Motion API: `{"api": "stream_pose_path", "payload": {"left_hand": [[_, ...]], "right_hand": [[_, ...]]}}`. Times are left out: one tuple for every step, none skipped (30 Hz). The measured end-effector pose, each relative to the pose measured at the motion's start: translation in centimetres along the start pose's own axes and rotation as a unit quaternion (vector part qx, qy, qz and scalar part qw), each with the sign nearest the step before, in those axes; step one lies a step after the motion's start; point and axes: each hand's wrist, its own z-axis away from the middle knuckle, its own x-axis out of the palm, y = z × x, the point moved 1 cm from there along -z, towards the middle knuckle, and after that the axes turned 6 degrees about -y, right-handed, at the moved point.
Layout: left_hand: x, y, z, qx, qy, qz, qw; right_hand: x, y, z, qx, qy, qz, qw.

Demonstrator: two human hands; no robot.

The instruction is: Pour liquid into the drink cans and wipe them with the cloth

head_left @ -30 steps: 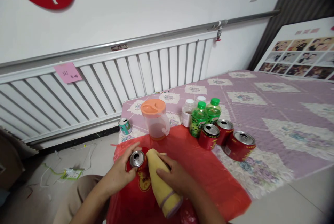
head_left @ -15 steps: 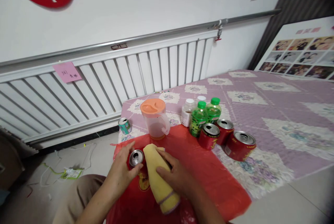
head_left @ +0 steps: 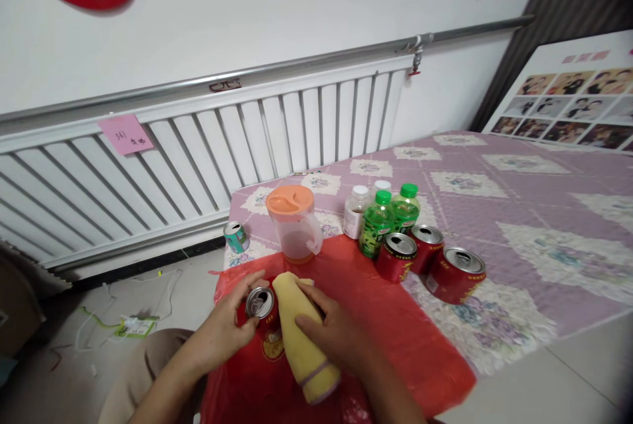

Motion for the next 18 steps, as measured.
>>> {"api": "stream_pose_path", "payload": {"left_hand": [[0.0, 0.1, 0.0, 0.003, -0.005, 0.004, 1.000], [0.0, 0.1, 0.0, 0.005, -0.007, 0.008, 1.000], [0.0, 0.2, 0.0, 0.007, -0.007, 0.011, 1.000], [-0.1, 0.2, 0.0, 0.006, -0.007, 0.015, 1.000], [-0.1, 0.2, 0.0, 0.004, -0.005, 0.018, 1.000], [-0.1, 0.3, -0.1, 0.002, -0.004, 0.021, 1.000], [-0.2, 0.3, 0.0, -0.001, -0.003, 0.024, 1.000], [-0.2, 0.3, 0.0, -0.004, -0.005, 0.025, 1.000], [-0.2, 0.3, 0.0, -0.006, -0.007, 0.026, 1.000], [-0.2, 0.3, 0.0, -0.006, -0.008, 0.024, 1.000], [-0.1, 0.2, 0.1, -0.004, -0.007, 0.017, 1.000], [0.1, 0.0, 0.1, 0.000, -0.001, 0.006, 1.000], [0.2, -0.2, 0.2, 0.004, 0.014, -0.010, 1.000], [0.4, -0.4, 0.2, 0.009, 0.036, -0.028, 0.999], [0.7, -0.7, 0.1, 0.012, 0.063, -0.046, 0.997], [0.9, -0.9, 0.1, 0.013, 0.092, -0.062, 0.994], [1.1, -1.2, 0.0, 0.012, 0.119, -0.075, 0.990], [1.3, -1.3, -0.1, 0.010, 0.140, -0.084, 0.987]], "right_hand": [[0.0, -0.1, 0.0, -0.008, 0.002, -0.010, 1.000], [0.0, -0.1, -0.1, -0.014, 0.002, -0.017, 1.000], [0.0, 0.0, -0.1, -0.016, 0.001, -0.019, 1.000], [0.0, 0.1, -0.2, -0.015, -0.001, -0.017, 1.000], [0.0, 0.3, -0.2, -0.008, -0.003, -0.009, 1.000], [0.0, 0.6, -0.3, 0.004, -0.006, 0.002, 1.000], [0.0, 0.9, -0.3, 0.018, -0.008, 0.016, 1.000], [0.0, 1.1, -0.4, 0.027, -0.009, 0.030, 0.999], [0.0, 1.3, -0.4, 0.030, -0.009, 0.042, 0.999], [0.0, 1.4, -0.4, 0.029, -0.010, 0.050, 0.998], [0.1, 1.4, -0.4, 0.026, -0.009, 0.054, 0.998], [0.1, 1.5, -0.4, 0.021, -0.009, 0.055, 0.998], [0.1, 1.5, -0.4, 0.017, -0.008, 0.054, 0.998], [0.1, 1.4, -0.3, 0.016, -0.008, 0.051, 0.999], [0.1, 1.4, -0.3, 0.017, -0.006, 0.048, 0.999], [0.2, 1.3, -0.3, 0.016, -0.004, 0.044, 0.999], [0.2, 1.2, -0.3, 0.013, -0.002, 0.041, 0.999], [0.2, 1.1, -0.3, 0.010, 0.000, 0.036, 0.999]]}}
